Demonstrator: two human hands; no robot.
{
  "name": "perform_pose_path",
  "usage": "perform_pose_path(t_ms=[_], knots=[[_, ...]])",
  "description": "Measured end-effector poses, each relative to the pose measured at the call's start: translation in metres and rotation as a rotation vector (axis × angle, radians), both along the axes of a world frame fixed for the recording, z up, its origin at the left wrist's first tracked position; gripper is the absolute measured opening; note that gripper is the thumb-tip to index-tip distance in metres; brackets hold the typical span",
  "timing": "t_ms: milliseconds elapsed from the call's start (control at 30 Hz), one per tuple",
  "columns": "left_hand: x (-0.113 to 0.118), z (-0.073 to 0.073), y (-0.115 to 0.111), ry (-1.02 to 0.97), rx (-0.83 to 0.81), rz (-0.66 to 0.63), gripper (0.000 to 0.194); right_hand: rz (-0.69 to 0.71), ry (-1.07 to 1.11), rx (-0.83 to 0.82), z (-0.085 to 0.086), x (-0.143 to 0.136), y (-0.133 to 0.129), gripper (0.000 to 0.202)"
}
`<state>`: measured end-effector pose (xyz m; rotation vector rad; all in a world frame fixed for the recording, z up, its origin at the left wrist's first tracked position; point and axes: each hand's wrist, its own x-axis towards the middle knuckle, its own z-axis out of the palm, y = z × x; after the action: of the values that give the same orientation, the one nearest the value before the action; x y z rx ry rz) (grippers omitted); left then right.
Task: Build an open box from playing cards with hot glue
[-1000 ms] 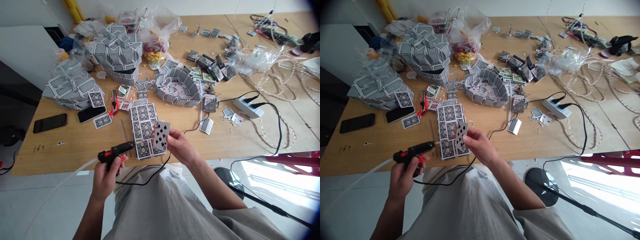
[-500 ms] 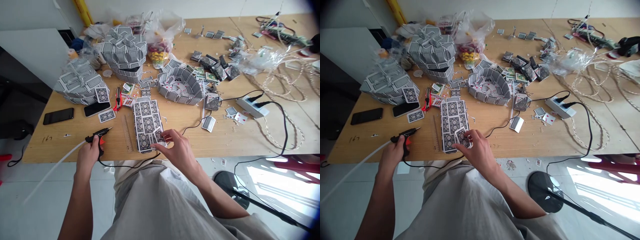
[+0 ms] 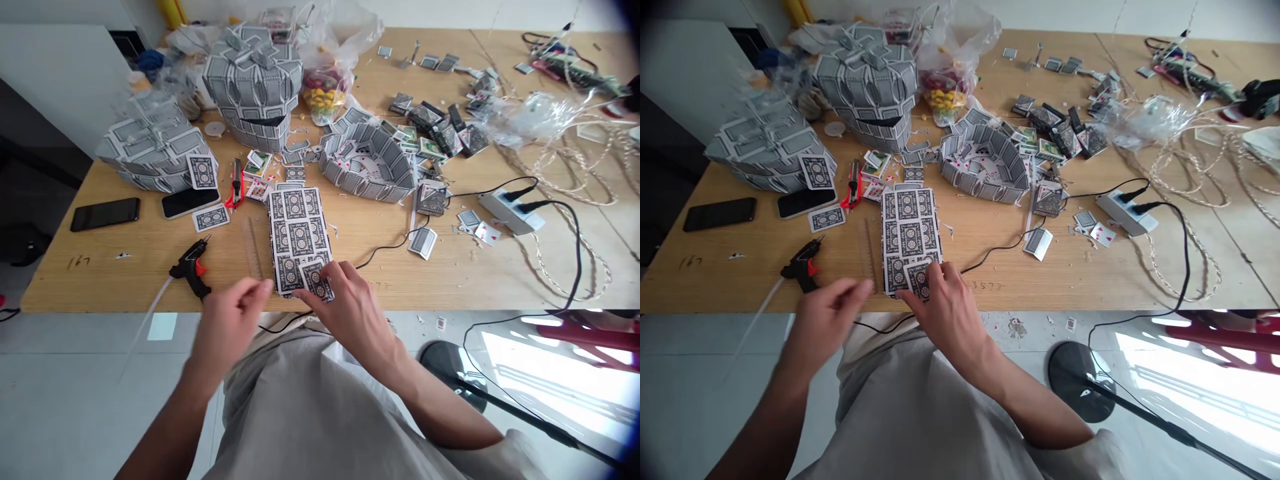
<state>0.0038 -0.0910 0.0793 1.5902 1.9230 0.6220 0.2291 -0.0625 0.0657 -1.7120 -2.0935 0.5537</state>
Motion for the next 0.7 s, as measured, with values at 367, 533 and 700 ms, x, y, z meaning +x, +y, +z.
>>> perform_pose_path(t_ms=[367,533,700], knots=[[0.044,-0.020,0.029,-0.262,-0.117,-0.127,0.021,0.003,-0.068,0.003,-0.008,-0.005,-0.004,0.027],[0.044,-0.021,0.037,-0.190,-0.160,-0.113,0.025,0.045,0.037,-0.024,-0.006,0.001,-0.001,0.032],[0.045,-0.021,0.045,0.024,-0.189,-0.142,0.030,0.100,0.149,-0.039,-0.010,0.013,0.005,0.016]])
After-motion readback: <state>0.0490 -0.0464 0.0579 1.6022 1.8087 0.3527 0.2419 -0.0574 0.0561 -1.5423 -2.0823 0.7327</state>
